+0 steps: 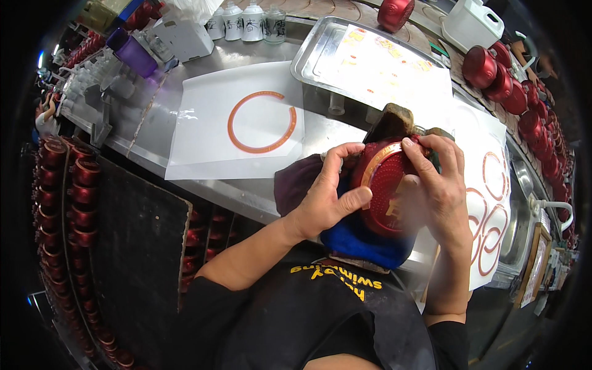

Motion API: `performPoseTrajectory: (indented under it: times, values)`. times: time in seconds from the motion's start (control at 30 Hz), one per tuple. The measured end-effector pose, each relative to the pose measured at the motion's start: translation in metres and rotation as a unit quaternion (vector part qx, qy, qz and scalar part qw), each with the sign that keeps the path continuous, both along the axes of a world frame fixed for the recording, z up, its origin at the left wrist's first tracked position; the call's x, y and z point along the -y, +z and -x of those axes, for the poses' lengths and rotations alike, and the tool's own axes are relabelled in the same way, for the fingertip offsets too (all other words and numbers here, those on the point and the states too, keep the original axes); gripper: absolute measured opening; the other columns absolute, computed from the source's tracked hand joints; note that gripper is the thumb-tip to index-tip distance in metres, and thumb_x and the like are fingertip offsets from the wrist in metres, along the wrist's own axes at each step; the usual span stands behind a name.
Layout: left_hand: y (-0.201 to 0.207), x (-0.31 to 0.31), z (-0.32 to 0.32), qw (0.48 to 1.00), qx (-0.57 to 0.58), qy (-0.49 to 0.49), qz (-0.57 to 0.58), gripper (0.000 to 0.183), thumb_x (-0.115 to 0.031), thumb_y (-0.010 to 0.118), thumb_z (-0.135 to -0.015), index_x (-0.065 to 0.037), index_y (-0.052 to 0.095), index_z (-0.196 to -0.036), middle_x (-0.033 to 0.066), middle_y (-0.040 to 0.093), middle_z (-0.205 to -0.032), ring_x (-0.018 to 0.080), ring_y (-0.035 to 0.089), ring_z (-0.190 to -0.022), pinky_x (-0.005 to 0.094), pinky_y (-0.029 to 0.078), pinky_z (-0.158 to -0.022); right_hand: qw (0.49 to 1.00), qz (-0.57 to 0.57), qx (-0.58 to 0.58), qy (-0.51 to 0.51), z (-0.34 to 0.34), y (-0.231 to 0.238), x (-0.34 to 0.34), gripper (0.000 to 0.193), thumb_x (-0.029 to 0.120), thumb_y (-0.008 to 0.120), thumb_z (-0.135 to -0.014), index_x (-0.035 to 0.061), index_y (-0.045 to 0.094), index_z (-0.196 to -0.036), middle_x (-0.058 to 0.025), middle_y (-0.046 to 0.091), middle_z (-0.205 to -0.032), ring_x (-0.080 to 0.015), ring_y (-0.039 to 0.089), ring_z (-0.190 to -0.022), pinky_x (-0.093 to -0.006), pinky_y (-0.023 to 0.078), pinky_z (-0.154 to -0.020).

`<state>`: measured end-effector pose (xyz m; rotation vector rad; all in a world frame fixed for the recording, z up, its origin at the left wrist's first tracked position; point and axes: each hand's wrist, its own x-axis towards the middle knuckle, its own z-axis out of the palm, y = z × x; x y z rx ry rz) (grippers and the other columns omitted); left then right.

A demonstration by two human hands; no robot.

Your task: The person applies gold circular stickers to red spherical ornaments. They peel each sticker from a backing sheet, place it on the ornament's surface, and smooth it with a cloth. The person repeats this process for multiple ornaments, handling them one at a time.

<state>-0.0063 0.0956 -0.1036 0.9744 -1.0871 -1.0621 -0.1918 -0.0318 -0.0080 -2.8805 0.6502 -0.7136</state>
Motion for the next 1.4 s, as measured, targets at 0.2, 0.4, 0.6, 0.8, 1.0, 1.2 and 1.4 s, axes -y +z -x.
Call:
performPoseTrajectory:
  times: [0.2, 0.4, 0.6, 0.8, 1.0, 1.2, 1.4]
  values:
    - [0.001, 0.008, -0.003, 0.998, -0.046, -0.005, -0.040, 0.065, -0.033, 0.060, -0.106, -0.003, 0.025, -0.152, 0.0144, 0.045, -0.147, 0.0189, 0.043, -0.137, 0.0358, 0.039, -0.115, 1.000, -0.011, 0.014, 0.009, -0.001, -0.001, 0.001, 0.048, 0.010, 0.076, -0.083, 0.0097, 0.069, -0.131, -0.0148, 0.057, -0.124, -0.0368, 0.055, -0.118, -0.0478, 0.049, -0.100]
    - [-0.005, 0.008, -0.005, 1.000, -0.019, -0.013, -0.005, 0.073, -0.039, 0.062, -0.105, -0.001, 0.024, -0.154, 0.0156, 0.045, -0.148, 0.0209, 0.046, -0.136, 0.0371, 0.039, -0.115, 1.000, -0.004, 0.022, 0.013, 0.000, -0.003, 0.001, 0.048, 0.010, 0.076, -0.084, 0.0107, 0.069, -0.131, -0.0145, 0.058, -0.124, -0.0362, 0.055, -0.118, -0.0472, 0.049, -0.099]
    - [-0.005, 0.006, -0.007, 0.999, -0.019, -0.028, -0.008, 0.076, -0.039, 0.065, -0.103, 0.000, 0.023, -0.154, 0.0165, 0.042, -0.150, 0.0224, 0.045, -0.137, 0.0379, 0.038, -0.116, 1.000, -0.005, 0.018, 0.008, 0.000, -0.005, 0.001, 0.043, 0.010, 0.074, -0.086, 0.0102, 0.071, -0.130, -0.0137, 0.059, -0.125, -0.0360, 0.055, -0.119, -0.0465, 0.049, -0.100]
    - [-0.003, 0.006, -0.006, 1.000, -0.006, -0.025, 0.010, 0.080, -0.039, 0.068, -0.101, 0.000, 0.024, -0.155, 0.0161, 0.041, -0.150, 0.0235, 0.043, -0.138, 0.0391, 0.034, -0.117, 1.000, 0.005, 0.009, 0.006, 0.000, -0.005, 0.001, 0.044, 0.010, 0.074, -0.086, 0.0110, 0.070, -0.131, -0.0135, 0.059, -0.125, -0.0356, 0.055, -0.119, -0.0461, 0.048, -0.101]
    - [-0.005, 0.005, -0.008, 0.998, 0.059, -0.002, 0.028, 0.088, -0.043, 0.072, -0.097, 0.001, 0.024, -0.156, 0.0165, 0.042, -0.150, 0.0238, 0.042, -0.139, 0.0398, 0.032, -0.118, 1.000, 0.001, 0.004, 0.004, 0.001, -0.005, 0.001, 0.045, 0.011, 0.075, -0.086, 0.0105, 0.070, -0.130, -0.0134, 0.059, -0.125, -0.0352, 0.055, -0.119, -0.0458, 0.049, -0.101]
    - [0.001, 0.006, -0.007, 0.999, -0.052, -0.010, 0.007, 0.089, -0.048, 0.070, -0.098, 0.001, 0.024, -0.156, 0.0161, 0.041, -0.150, 0.0234, 0.040, -0.139, 0.0389, 0.031, -0.118, 1.000, -0.001, 0.011, 0.013, 0.001, -0.003, 0.001, 0.044, 0.013, 0.074, -0.087, 0.0091, 0.069, -0.131, -0.0140, 0.058, -0.125, -0.0356, 0.054, -0.120, -0.0461, 0.049, -0.101]
    - [0.002, 0.009, -0.005, 1.000, 0.020, -0.003, 0.017, 0.081, -0.040, 0.068, -0.101, 0.002, 0.026, -0.155, 0.0171, 0.039, -0.151, 0.0249, 0.037, -0.142, 0.0397, 0.027, -0.121, 1.000, -0.014, 0.009, 0.009, 0.001, -0.002, 0.002, 0.044, 0.013, 0.074, -0.088, 0.0088, 0.069, -0.131, -0.0144, 0.058, -0.126, -0.0359, 0.054, -0.121, -0.0460, 0.048, -0.101]
